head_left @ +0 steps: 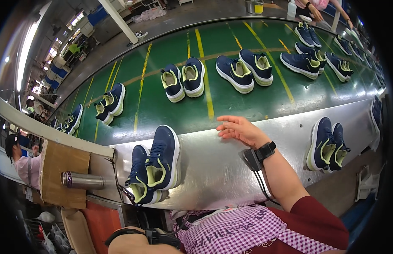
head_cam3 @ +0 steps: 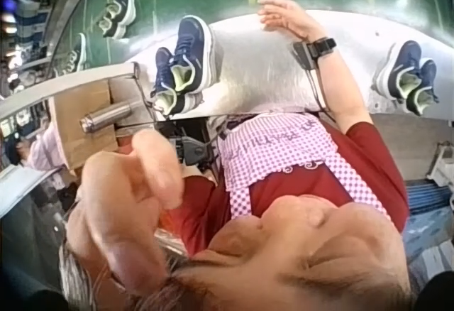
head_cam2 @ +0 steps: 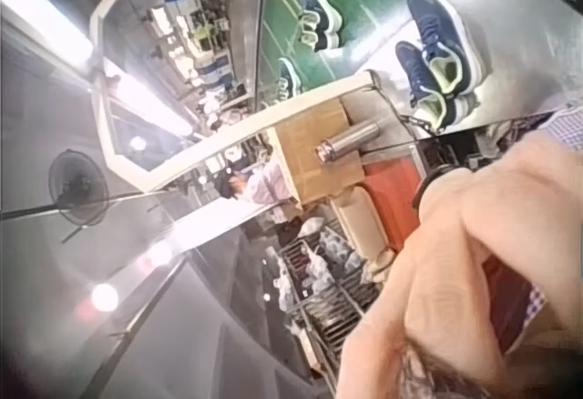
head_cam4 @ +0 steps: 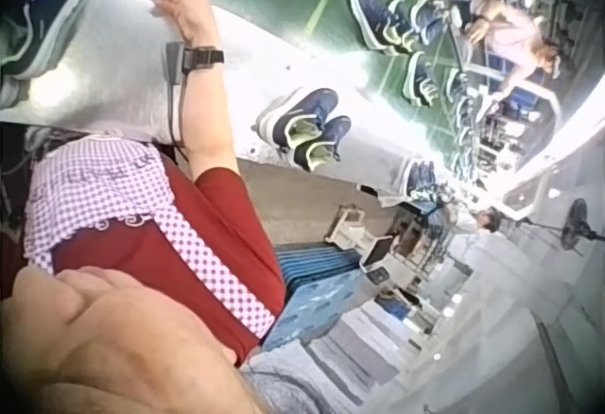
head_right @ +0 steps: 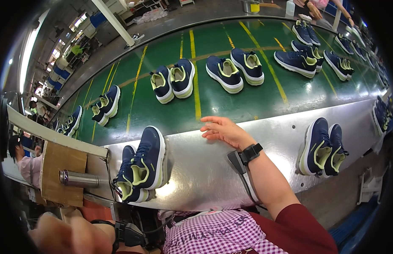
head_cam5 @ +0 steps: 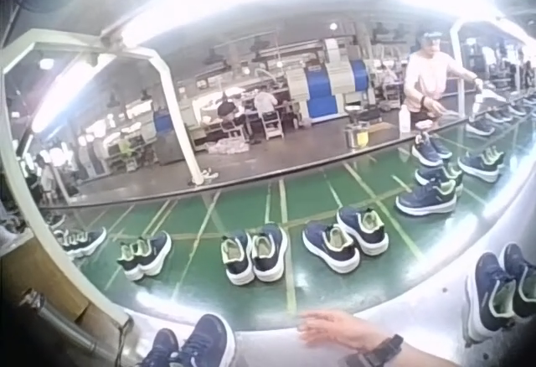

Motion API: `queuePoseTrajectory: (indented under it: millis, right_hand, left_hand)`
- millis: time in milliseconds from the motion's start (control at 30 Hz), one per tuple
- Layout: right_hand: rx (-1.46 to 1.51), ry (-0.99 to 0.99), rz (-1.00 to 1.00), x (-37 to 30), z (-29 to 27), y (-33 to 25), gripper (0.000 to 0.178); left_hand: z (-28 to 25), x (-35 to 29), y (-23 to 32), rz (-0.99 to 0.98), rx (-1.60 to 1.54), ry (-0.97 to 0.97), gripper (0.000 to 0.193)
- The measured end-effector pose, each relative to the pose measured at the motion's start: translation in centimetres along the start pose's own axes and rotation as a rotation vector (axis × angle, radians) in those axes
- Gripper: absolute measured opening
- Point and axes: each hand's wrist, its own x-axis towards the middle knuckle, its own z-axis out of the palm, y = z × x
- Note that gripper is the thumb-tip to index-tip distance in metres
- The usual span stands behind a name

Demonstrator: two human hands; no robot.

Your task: Inspecting and adjusting shoe laces on a conveyor belt in a shoe factory.

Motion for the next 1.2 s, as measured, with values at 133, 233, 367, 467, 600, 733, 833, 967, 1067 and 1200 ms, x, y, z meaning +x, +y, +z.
queuePoseTrajectory:
  millis: [133,233,367,467,600,733,833,967,1067,1200]
  right_hand:
    - [-0.024,0.025,-0.006,-0.2,-0.2,-0.2,0.041]
    - [0.002,-0.012,-0.009,-0.1,0.4,-0.1,0.041]
    - [-0.017,0.009,-0.008,0.2,0.7,0.0,0.041]
    - [-0.021,0.015,-0.001,0.1,0.8,0.3,0.040]
    - [-0.023,-0.004,-0.012,0.7,0.7,0.3,0.044]
    - [-0.015,-0.017,-0.014,1.1,1.4,0.7,0.044]
    - [-0.009,-0.006,-0.014,1.0,0.7,0.4,0.040]
    - [-0.034,-0.011,-0.032,1.4,1.4,0.8,0.041]
    - [-0.023,0.007,-0.002,1.2,1.5,0.8,0.043]
    - [-0.032,-0.020,-0.032,1.6,2.2,0.9,0.044]
  left_hand:
    - [0.2,-0.6,-3.5,0.260,-0.355,0.091,0.017]
    - [-0.2,-1.3,-5.7,0.447,-0.488,0.048,0.021]
    - [-1.0,-0.5,-6.8,0.560,-0.481,0.054,0.022]
    - [-1.5,-0.2,-7.2,0.655,-0.469,0.062,0.023]
    - [-1.2,0.5,-8.0,0.775,-0.487,0.078,0.025]
    - [-1.0,0.5,-8.0,0.748,-0.397,0.092,0.026]
    - [-1.1,0.1,-6.4,0.583,-0.187,0.095,0.028]
    - [-2.5,-2.5,-3.0,-0.114,-0.252,0.357,0.029]
    - [-2.0,-2.7,-5.2,-0.050,-0.478,0.357,0.032]
    - [-0.9,-2.1,-6.1,0.319,-0.779,0.239,0.034]
